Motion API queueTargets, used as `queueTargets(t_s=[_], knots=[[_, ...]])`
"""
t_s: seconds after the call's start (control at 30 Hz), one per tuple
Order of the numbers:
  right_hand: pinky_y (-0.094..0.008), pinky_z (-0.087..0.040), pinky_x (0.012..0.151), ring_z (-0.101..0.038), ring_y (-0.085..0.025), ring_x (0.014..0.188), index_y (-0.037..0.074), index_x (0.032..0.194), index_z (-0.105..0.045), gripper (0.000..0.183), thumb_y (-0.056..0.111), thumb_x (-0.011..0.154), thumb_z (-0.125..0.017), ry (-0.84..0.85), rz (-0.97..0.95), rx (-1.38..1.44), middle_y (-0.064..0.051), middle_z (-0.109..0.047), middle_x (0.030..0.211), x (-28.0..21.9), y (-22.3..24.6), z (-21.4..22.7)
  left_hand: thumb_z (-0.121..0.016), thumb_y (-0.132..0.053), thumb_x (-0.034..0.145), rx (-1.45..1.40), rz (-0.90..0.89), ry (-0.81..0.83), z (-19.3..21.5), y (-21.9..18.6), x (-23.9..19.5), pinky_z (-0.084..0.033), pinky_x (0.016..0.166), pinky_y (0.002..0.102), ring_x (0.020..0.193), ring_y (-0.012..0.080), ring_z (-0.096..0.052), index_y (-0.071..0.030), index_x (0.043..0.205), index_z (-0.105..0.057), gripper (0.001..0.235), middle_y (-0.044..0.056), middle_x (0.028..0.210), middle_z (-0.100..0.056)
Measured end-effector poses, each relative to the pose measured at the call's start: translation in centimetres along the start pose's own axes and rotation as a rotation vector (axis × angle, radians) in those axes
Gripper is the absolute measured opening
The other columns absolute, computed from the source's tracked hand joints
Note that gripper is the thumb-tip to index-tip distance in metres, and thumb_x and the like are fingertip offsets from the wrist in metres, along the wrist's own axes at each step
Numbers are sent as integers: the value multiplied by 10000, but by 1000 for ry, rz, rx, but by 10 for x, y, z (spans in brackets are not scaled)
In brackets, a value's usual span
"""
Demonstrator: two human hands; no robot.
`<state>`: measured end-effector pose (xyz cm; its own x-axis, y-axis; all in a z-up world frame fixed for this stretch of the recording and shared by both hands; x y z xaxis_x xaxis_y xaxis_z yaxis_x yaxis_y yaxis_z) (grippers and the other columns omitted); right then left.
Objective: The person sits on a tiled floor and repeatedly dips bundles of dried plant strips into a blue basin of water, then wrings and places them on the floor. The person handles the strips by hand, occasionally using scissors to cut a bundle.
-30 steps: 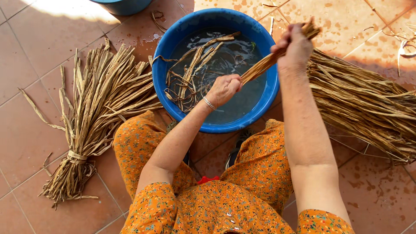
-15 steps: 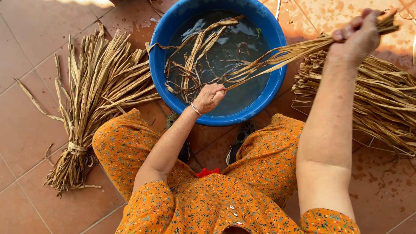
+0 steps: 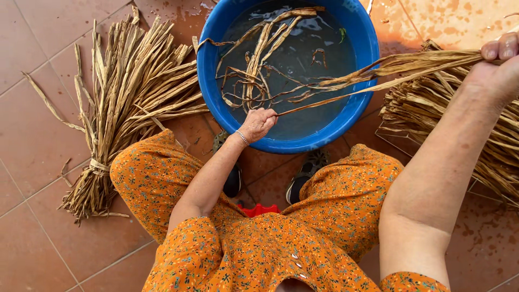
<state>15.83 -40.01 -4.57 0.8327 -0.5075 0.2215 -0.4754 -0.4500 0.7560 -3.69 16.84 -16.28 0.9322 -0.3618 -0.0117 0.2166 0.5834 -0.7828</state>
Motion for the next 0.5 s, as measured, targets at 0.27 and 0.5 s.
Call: queueTargets(t_s=[0.27, 0.5], knots=[[-336, -659, 738, -781, -216, 772, 76, 1191, -601, 404, 469, 1119, -546, 254, -231, -496, -86, -756, 860, -120, -55, -164, -615, -125, 822, 333, 304, 12, -10, 77, 51, -429, 970, 604, 1224, 399, -530, -176, 1291, -612, 472, 161, 1312, -578], [-272, -519, 543, -548, -116, 553, 64, 1064, -589, 310, 362, 1111, -657, 263, -457, -578, 2, -550, 689, -170, -80, -209, -659, -155, 836, 254, 247, -310, -16, 136, 167, -420, 1066, 530, 1247, 420, -516, -142, 1291, -603, 459, 176, 1347, -562]])
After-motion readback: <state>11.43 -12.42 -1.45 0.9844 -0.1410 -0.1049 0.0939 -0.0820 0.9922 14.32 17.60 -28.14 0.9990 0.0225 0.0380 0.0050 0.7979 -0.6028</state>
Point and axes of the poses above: each hand's wrist, its own x-axis towards the middle knuckle, its own z-axis out of the back of the hand, y = z × x, the point moved 6 cm from there along x, towards the middle knuckle
